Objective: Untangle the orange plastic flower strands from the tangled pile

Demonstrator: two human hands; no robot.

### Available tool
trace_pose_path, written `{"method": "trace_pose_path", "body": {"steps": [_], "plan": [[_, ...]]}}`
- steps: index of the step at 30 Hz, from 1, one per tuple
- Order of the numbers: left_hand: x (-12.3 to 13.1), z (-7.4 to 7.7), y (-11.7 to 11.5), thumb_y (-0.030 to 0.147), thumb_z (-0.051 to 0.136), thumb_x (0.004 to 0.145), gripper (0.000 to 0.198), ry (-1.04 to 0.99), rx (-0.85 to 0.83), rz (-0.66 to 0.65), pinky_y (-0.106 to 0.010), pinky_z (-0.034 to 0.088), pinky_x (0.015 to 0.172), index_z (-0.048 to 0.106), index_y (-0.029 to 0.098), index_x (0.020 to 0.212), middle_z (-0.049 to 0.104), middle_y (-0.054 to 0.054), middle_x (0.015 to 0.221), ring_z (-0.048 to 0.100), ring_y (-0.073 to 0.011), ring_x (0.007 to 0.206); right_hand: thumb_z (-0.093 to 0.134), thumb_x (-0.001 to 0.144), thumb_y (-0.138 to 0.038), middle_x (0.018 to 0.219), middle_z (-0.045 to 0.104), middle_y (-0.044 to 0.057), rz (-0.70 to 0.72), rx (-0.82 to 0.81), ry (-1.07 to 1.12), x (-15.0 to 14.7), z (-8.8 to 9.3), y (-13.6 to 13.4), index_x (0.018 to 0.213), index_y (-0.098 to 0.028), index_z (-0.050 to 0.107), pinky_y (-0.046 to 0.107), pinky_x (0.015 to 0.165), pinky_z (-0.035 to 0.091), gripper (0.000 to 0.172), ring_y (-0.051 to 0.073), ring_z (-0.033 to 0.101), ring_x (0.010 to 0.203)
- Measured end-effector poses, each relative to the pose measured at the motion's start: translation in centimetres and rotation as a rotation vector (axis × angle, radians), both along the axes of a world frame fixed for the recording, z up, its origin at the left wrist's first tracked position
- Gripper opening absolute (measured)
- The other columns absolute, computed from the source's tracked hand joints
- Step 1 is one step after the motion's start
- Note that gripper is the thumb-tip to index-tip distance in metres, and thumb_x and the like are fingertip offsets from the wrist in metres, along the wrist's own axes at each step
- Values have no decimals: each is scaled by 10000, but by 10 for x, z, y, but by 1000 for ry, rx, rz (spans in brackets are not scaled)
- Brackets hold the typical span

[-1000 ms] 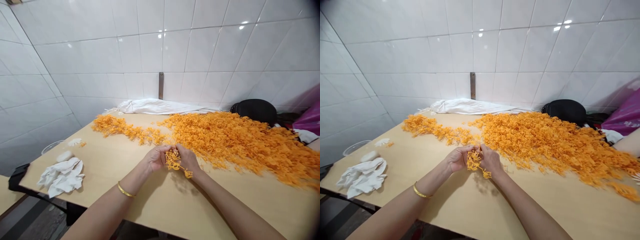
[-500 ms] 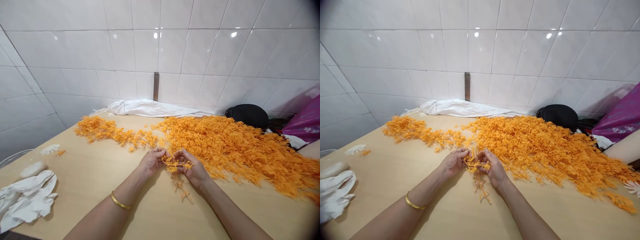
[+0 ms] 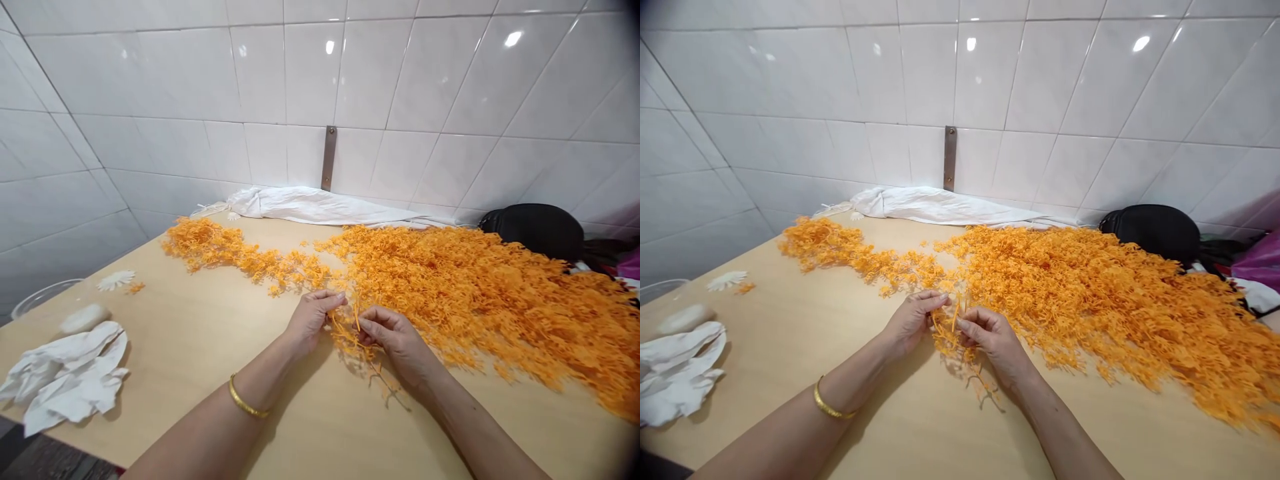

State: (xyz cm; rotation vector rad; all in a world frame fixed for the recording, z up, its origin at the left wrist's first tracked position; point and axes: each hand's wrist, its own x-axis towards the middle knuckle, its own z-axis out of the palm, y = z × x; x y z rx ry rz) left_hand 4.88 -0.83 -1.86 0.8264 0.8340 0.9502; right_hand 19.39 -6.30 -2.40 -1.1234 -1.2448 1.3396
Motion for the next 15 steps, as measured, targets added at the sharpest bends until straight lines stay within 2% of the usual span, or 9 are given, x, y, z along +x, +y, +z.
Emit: {"method": "trace_pose_path", "body": {"steps": [3, 8, 11, 15], "plan": [[1, -1, 0, 244, 668, 595, 160, 46, 60, -28, -198, 297, 424, 573, 117, 578, 524, 0, 521, 431, -54, 412, 542, 760, -371, 598, 468, -22, -40, 49, -24, -3, 1, 1, 620, -153, 547, 224, 567, 332, 259, 88, 421, 585], [1, -5, -1, 232, 668, 593, 177, 68, 137, -86, -197, 256, 423, 540, 125, 533, 462, 25, 465, 378, -38, 387, 609, 694, -378, 713, 520, -15, -113, 32, 3, -5, 5, -1, 745, -185, 554, 234, 633, 369, 207, 110, 473, 680], [2, -8, -3, 233, 681, 581, 177, 45, 105, -112, -200, 277, 438, 542, 128, 547, 457, 28, 445, 394, -47, 393, 671, 633, -345, 767, 532, -9, -84, -14, 40, -7, 4, -3, 844, -198, 530, 241, 629, 384, 293, 115, 489, 686], [3, -8, -4, 211, 688, 570, 169, -5, 43, -116, -196, 304, 440, 543, 126, 563, 487, 20, 468, 417, -53, 408, 654, 653, -352, 685, 495, -24, -24, 39, -20, -10, 1, -3, 778, -183, 520, 228, 571, 358, 249, 98, 449, 614]]}}
